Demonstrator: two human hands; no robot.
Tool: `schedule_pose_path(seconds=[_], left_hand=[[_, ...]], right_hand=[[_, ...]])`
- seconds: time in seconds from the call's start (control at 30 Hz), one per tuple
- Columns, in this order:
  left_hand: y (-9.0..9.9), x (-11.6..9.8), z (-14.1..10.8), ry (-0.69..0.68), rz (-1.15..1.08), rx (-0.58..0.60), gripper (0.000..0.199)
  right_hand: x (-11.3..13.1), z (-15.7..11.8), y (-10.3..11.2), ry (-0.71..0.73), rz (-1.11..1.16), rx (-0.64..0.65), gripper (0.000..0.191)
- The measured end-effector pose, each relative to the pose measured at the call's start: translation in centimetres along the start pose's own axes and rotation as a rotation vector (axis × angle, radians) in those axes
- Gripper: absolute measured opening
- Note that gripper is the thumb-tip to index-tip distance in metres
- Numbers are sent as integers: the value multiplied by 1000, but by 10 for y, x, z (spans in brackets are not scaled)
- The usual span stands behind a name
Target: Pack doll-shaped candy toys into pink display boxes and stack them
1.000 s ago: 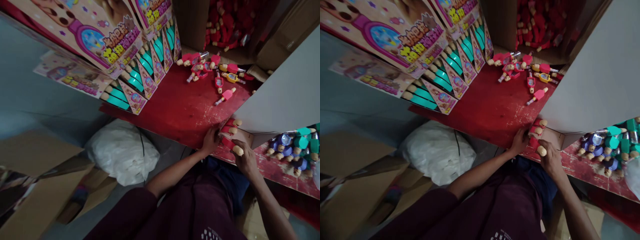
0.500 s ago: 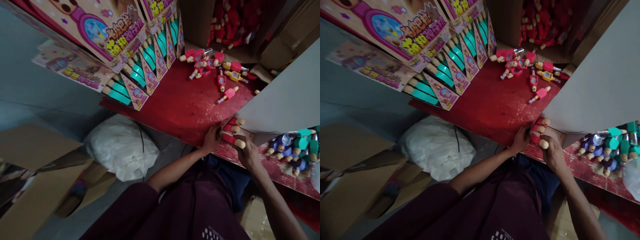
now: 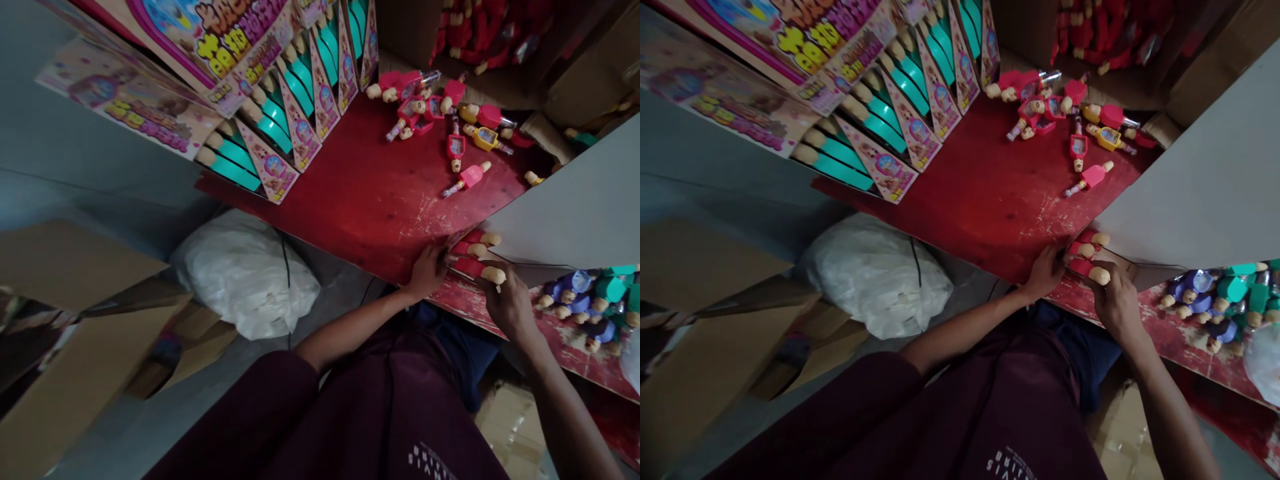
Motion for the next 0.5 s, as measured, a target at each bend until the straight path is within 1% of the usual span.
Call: schedule_pose_path(seconds=[0.13, 0.23, 0.27, 0.33, 0.4, 0.47, 0.5], left_hand=[[0, -1, 0, 4, -3, 17, 40], [-1, 2, 0, 1, -12, 31, 43], [-2, 4, 0, 0, -19, 32, 44], [-2, 7, -1, 1, -36, 27, 45], [-1, 9, -4, -7, -55, 28, 45], [4, 6, -6, -22, -66, 24, 45], [9, 3, -6, -31, -88, 17, 45]], right_hand=[[2, 3, -10, 1, 17, -1, 22], [0, 3, -20, -32, -1, -40, 17], [-1, 1, -23, -47, -18, -79, 14], [-4, -6, -24, -99, -51, -213, 12], [-5, -18, -25, -154, -60, -377, 17], [-4, -30, -29, -190, -55, -514, 20], [-3, -34, -32, -195, -53, -554, 18]])
Point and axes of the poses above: each hand's wrist, its own z-axis towards the middle knuckle, its own y-axis out of the back of the hand, x = y × z, the point moved 9 cm from there along z, towards the middle knuckle, and after that the axes turned 12 degrees about y, right-handed, at the moved point
